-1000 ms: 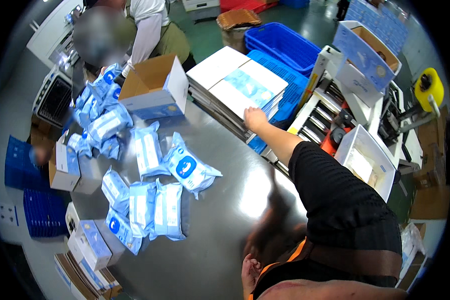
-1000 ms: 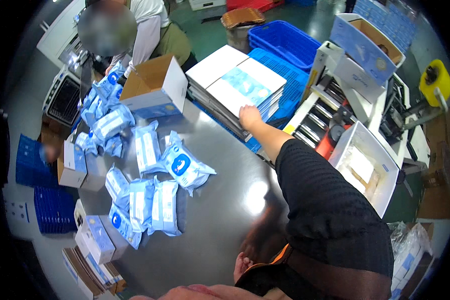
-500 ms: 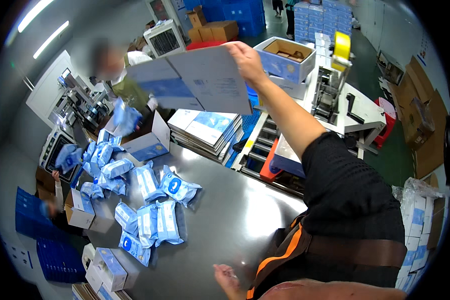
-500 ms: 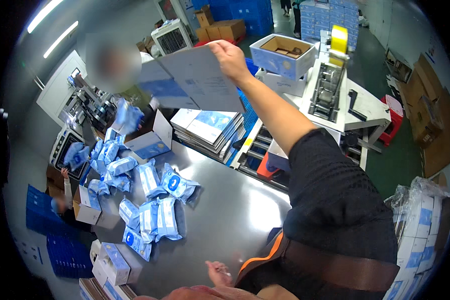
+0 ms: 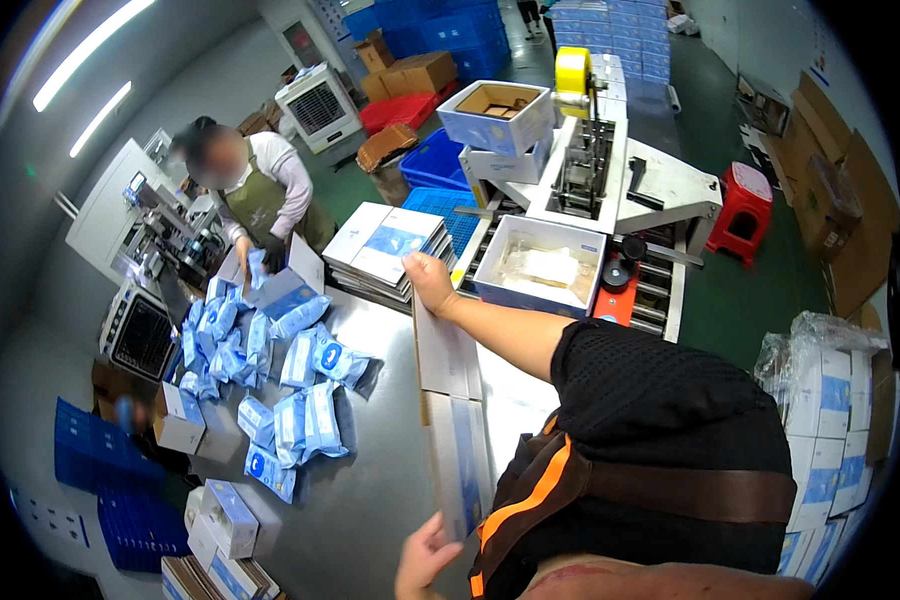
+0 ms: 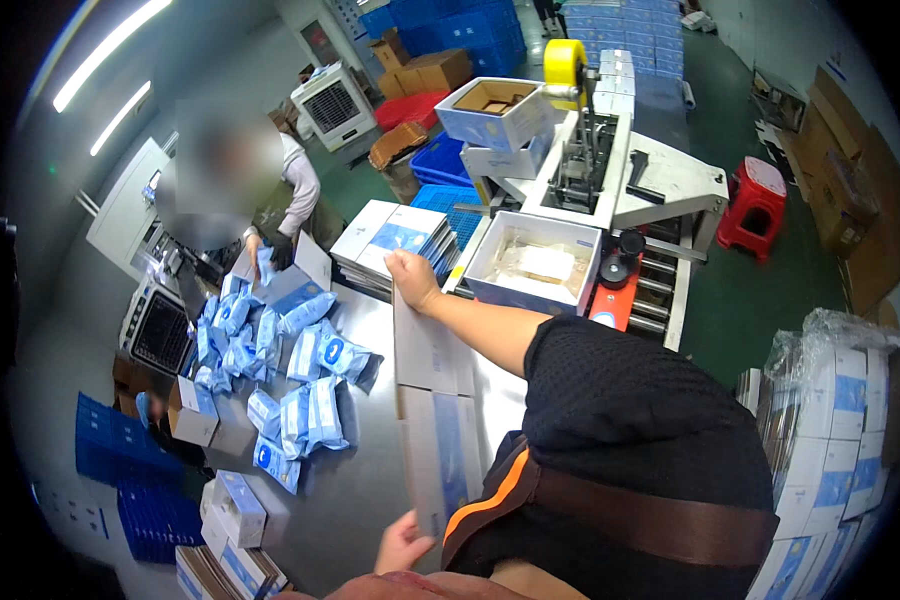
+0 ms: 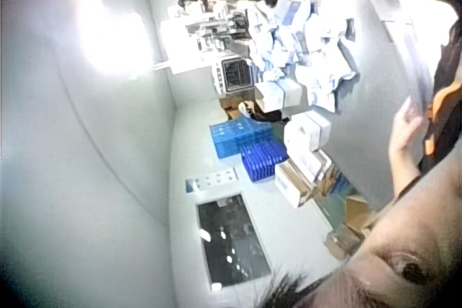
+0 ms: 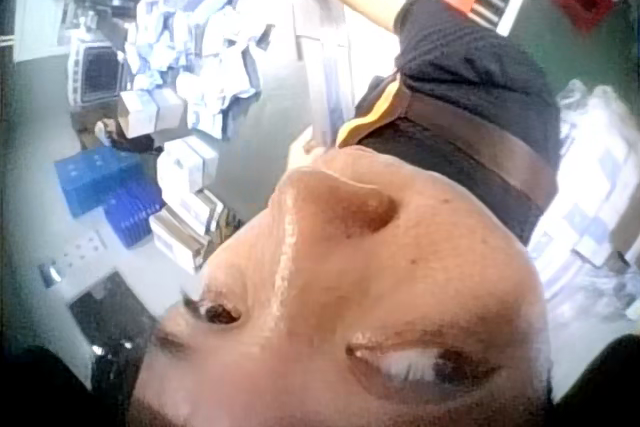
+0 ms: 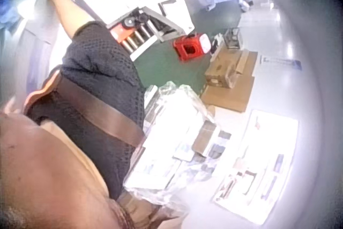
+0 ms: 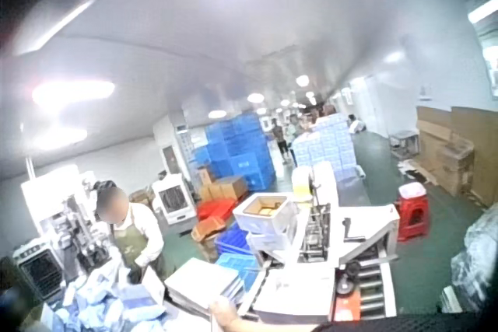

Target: The person packs blue-wrapped items into cardboard boxes on a metal table. They place the items inside, add a white paper sheet, and close the box flaps. The person repeats this process for multiple boxes.

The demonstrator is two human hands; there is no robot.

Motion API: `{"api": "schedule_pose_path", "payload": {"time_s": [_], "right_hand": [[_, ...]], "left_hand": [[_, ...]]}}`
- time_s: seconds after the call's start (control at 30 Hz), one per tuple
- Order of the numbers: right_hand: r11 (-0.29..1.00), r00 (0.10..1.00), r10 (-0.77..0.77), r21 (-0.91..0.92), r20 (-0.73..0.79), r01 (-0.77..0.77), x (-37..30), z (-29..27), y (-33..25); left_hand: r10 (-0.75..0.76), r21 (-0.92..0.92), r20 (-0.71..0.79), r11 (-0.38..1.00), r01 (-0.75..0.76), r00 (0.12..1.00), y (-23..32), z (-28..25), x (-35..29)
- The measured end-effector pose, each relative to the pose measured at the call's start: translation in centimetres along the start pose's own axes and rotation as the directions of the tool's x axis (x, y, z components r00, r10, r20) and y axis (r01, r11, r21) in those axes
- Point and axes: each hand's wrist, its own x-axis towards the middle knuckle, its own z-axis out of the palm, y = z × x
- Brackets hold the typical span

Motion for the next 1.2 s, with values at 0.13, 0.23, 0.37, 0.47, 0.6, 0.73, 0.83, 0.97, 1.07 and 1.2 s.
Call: {"api": "schedule_pose_path", "payload": {"time_s": [0.13,0.23,0.37,0.47,0.6,0.73,0.83,0.97,1.07,1.2], "right_hand": [[0.965,0.973,0.217,-0.164,0.075,-0.202,-2.5,-3.4,4.6],[0.947,0.919,0.321,-0.049,0.228,-0.319,-3.5,-5.8,5.4],[0.932,0.864,0.342,-0.019,0.369,-0.361,-4.0,-8.8,5.5],[0.938,0.803,0.321,-0.055,0.502,-0.341,-5.3,-9.2,3.0],[0.942,0.769,0.259,-0.330,0.584,-0.067,-8.7,-7.5,3.1],[0.916,0.900,0.292,-0.364,0.322,-0.167,-9.5,-7.2,2.1],[0.897,0.954,0.236,-0.420,0.183,-0.141,-7.2,-8.1,2.6],[0.849,0.816,0.456,-0.450,0.357,-0.278,-4.9,-9.8,1.3],[0.892,0.843,0.394,-0.372,0.366,-0.256,-4.9,-9.5,4.3],[0.942,0.814,0.334,-0.138,0.476,-0.306,-5.0,-9.2,5.3]], "left_hand": [[0.017,-0.432,0.111,0.901,0.033,0.994,-3.2,5.6,3.4],[0.078,-0.557,-0.022,0.827,-0.077,0.997,-3.4,6.2,4.6],[0.057,-0.666,-0.329,0.694,-0.274,0.943,-5.1,6.3,5.1],[-0.020,-0.638,-0.516,0.676,-0.369,0.856,-3.3,7.6,4.8],[-0.016,-0.417,-0.240,0.905,-0.088,0.971,-1.8,7.0,6.7],[0.067,-0.461,0.006,0.886,-0.057,0.998,0.6,7.7,6.7],[0.034,-0.395,-0.031,0.918,-0.044,0.999,2.4,7.5,5.6],[0.076,-0.505,-0.087,0.856,-0.110,0.993,-2.3,5.3,5.5],[0.172,-0.540,-0.081,0.820,-0.189,0.982,-4.4,4.4,6.7],[0.249,-0.516,-0.219,0.791,-0.328,0.943,-8.4,1.4,7.5]]}}
